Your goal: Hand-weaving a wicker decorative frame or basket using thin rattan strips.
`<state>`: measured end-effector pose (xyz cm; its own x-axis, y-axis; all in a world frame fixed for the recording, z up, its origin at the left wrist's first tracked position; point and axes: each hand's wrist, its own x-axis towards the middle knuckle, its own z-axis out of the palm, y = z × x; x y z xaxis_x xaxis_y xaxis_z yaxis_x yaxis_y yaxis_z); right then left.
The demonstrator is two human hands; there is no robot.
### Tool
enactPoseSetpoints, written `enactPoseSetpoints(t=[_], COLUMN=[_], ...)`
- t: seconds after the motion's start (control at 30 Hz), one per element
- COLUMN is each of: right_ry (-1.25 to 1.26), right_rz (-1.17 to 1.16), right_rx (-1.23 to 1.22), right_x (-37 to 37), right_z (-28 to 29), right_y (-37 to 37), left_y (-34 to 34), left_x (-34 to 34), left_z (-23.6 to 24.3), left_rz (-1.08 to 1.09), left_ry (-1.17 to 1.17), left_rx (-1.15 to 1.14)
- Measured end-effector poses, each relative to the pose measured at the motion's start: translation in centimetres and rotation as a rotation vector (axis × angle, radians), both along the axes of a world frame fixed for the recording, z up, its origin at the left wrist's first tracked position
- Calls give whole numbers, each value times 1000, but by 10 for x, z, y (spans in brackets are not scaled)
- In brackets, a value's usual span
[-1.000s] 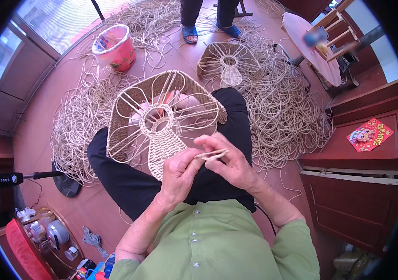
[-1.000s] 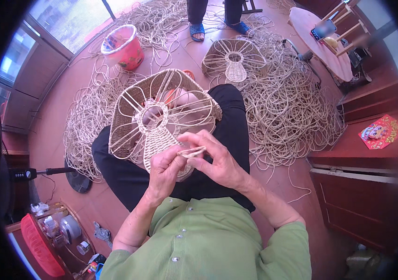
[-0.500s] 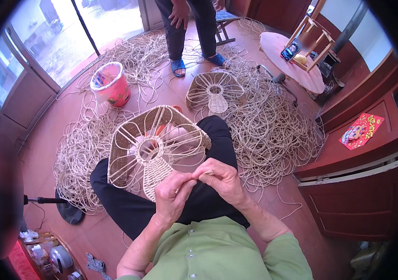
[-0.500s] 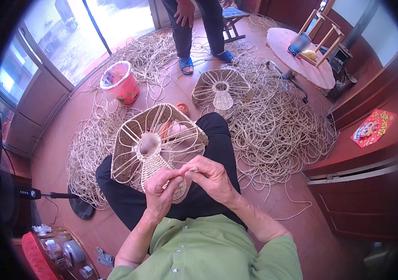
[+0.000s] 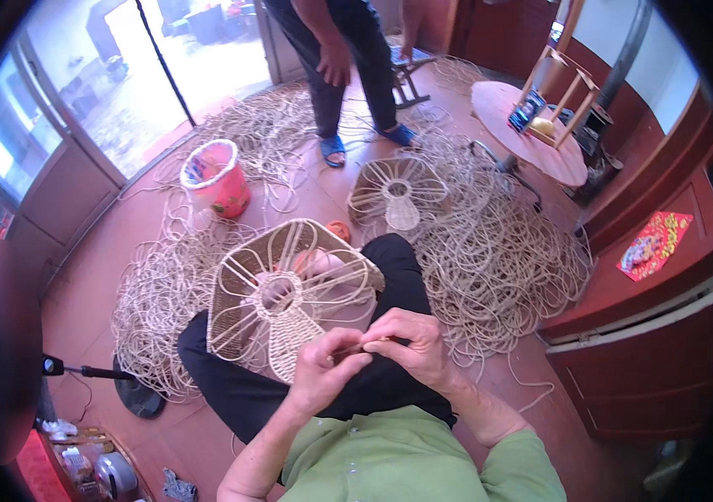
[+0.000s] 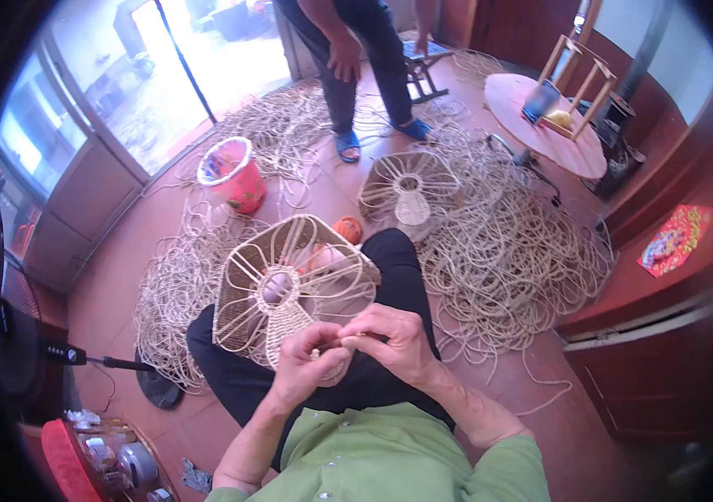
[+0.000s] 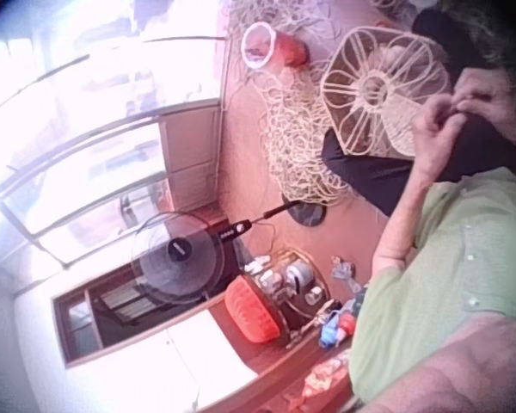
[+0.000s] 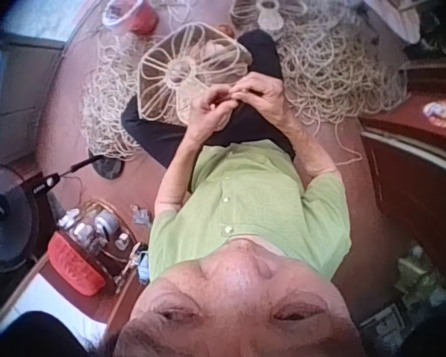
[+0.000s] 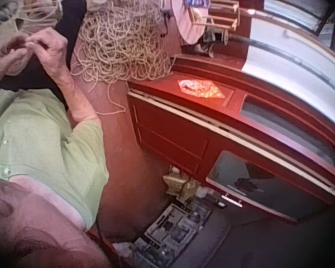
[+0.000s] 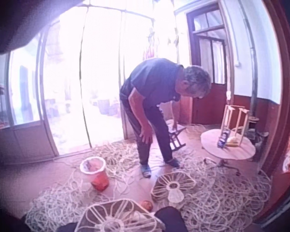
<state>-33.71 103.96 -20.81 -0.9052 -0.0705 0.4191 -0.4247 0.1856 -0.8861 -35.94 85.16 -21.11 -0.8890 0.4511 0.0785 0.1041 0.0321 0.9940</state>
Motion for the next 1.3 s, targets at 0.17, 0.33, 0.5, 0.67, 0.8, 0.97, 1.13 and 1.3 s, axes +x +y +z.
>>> enactPoseSetpoints(t=[0.17,0.33,0.5,0.67,0.8,0.97,1.13,1.3], right_ry=[398,361,-12,-17,-55,-231,-263,-545], right_rz=[-246,-228,11,201,150,126,63,-71], right_rx=[454,516,92,-151,-139,-417,-361,-847], right_x=[-4,-6,-2,-7,-2,1,-1,-21], right_z=[11,1,6,-7,-8,-19,-14,-51], right_y=[-6,-9,-10,-9,-9,-23,-20,-1], left_y=[5,7,-5,-11,-6,-8,-12,-53], left_x=[6,2,3,-6,4,0,-5,-5], left_z=[5,3,-2,-3,11,-7,-4,1], left_rz=[102,91,10,-107,14,52,76,453], left_ry=[223,482,32,-183,-276,132,15,46], left_rx=[-162,-168,-19,129,179,-54,-112,143])
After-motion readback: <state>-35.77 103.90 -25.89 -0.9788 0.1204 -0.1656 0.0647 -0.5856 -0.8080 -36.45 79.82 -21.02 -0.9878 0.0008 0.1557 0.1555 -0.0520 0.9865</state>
